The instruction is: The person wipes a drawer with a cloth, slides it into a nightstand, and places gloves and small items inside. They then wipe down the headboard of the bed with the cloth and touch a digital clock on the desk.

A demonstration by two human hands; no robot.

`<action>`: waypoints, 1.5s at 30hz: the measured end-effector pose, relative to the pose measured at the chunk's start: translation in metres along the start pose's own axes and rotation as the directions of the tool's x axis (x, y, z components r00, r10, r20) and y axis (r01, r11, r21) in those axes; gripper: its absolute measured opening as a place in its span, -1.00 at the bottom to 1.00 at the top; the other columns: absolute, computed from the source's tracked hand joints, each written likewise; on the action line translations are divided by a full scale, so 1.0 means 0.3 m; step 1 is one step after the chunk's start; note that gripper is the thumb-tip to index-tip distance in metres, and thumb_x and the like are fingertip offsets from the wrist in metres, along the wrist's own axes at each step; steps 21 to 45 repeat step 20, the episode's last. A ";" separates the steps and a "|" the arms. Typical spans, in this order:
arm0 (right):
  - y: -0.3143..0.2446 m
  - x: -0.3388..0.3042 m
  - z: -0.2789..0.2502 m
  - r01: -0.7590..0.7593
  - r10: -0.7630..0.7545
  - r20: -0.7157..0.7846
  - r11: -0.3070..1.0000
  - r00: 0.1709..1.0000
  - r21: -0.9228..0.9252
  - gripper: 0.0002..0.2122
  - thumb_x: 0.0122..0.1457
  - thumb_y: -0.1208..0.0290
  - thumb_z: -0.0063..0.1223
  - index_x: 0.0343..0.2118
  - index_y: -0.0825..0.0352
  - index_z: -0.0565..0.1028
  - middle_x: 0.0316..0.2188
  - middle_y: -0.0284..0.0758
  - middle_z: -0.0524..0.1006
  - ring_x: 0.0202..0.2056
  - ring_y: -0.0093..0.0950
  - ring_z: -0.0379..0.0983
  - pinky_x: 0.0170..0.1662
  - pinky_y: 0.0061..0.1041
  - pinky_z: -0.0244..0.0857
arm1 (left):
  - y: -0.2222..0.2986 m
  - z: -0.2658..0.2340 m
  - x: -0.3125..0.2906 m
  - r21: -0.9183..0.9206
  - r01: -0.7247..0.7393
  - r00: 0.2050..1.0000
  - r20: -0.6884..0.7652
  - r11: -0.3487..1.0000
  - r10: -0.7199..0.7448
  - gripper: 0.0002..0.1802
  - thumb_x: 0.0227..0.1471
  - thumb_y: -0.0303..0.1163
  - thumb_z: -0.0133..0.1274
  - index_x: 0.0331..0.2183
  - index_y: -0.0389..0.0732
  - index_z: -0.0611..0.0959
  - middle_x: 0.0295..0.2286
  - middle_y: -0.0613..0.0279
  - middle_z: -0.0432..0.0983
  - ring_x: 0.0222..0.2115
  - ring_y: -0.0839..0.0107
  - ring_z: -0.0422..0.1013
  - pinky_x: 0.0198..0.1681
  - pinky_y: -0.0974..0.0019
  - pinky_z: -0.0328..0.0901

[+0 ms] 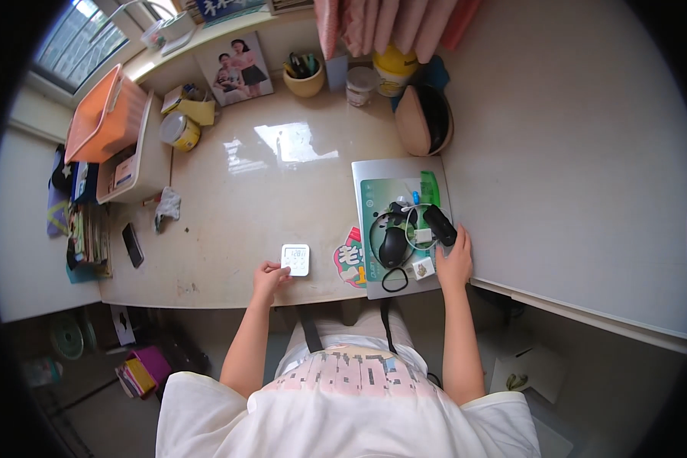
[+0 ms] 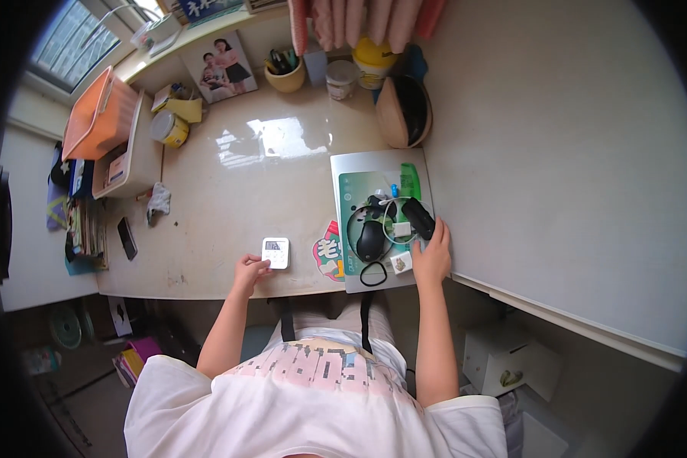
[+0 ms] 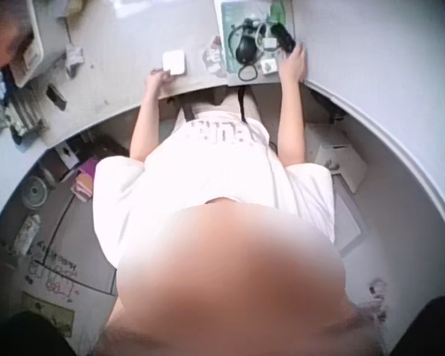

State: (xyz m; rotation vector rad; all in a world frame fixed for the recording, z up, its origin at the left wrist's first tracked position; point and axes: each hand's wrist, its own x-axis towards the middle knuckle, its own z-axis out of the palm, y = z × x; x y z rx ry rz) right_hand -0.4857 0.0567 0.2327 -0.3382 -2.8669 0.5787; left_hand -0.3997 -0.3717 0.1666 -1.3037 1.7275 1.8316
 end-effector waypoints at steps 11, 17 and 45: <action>-0.196 0.121 -0.222 -0.020 -0.074 0.192 0.895 0.979 0.447 -0.49 -0.09 0.40 0.45 -0.01 0.38 0.56 -0.15 -0.20 0.53 -0.13 -0.22 0.52 -0.03 -0.35 0.39 | 0.129 -0.020 -0.017 0.630 -0.135 0.982 -0.017 0.764 0.187 -0.20 -0.21 -0.28 0.50 0.05 -0.29 0.48 -0.11 -0.03 0.52 -0.13 0.27 0.49 -0.12 0.17 0.45; -0.623 0.275 -0.783 0.365 -0.618 0.145 0.620 0.773 0.695 -0.29 -0.35 0.62 0.44 0.05 0.17 0.59 -0.16 -0.29 0.52 -0.21 -0.31 0.54 -0.16 -0.39 0.47 | 0.922 0.390 -0.710 -0.357 -0.749 0.255 0.622 0.559 0.740 0.07 -0.20 -0.29 0.47 0.28 -0.30 0.27 0.08 -0.07 0.44 0.03 0.20 0.47 0.01 0.29 0.41; -0.753 0.320 -0.884 0.508 -0.586 -0.156 0.503 0.795 0.700 -0.51 -0.28 0.36 0.45 -0.16 0.36 0.69 -0.33 -0.30 0.54 -0.34 -0.53 0.48 -0.27 -0.60 0.33 | 0.986 0.353 -0.796 -0.282 -0.920 0.102 0.495 0.271 0.863 0.09 -0.17 -0.17 0.48 0.27 -0.35 0.27 0.10 -0.15 0.42 0.05 0.11 0.46 0.07 0.24 0.41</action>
